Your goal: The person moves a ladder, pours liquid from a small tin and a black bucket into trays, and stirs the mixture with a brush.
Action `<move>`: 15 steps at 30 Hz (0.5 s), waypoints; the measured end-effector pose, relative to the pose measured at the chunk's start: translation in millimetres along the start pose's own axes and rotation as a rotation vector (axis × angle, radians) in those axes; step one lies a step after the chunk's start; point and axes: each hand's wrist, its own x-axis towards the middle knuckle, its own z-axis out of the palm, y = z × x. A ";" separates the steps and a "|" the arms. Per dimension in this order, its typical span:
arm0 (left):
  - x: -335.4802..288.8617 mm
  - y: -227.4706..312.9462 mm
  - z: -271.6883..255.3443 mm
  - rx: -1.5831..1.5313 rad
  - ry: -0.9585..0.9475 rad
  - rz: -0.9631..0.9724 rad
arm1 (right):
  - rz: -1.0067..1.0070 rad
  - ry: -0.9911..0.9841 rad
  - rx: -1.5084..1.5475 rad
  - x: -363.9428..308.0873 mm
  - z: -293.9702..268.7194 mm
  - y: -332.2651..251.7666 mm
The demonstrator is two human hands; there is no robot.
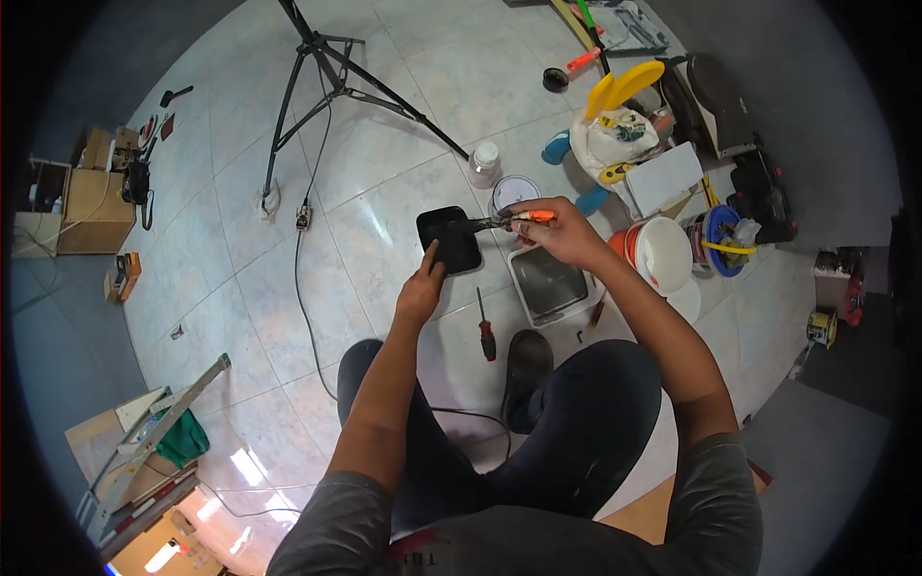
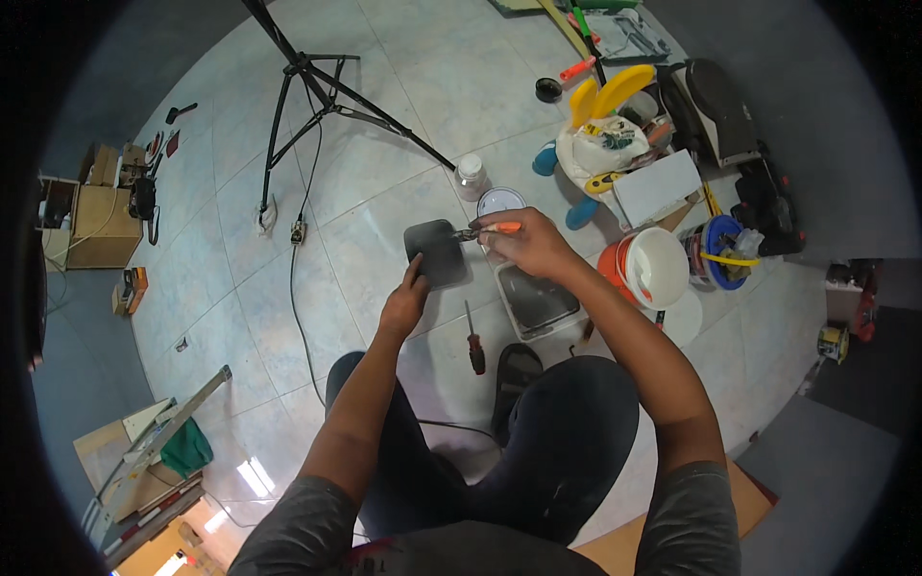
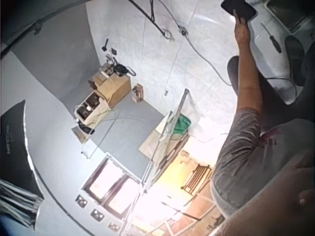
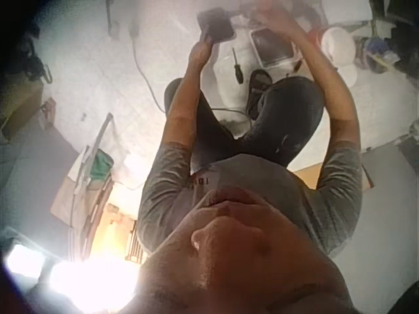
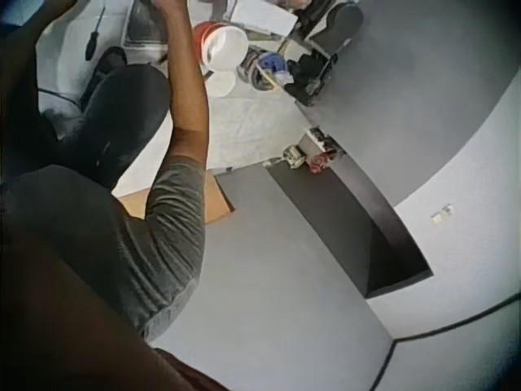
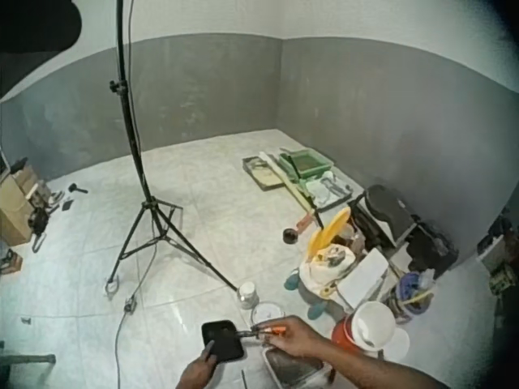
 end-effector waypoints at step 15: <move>-5.1 -13.7 13.4 -0.304 -0.017 -0.056 | -0.449 0.012 -0.953 18.7 87.3 84.3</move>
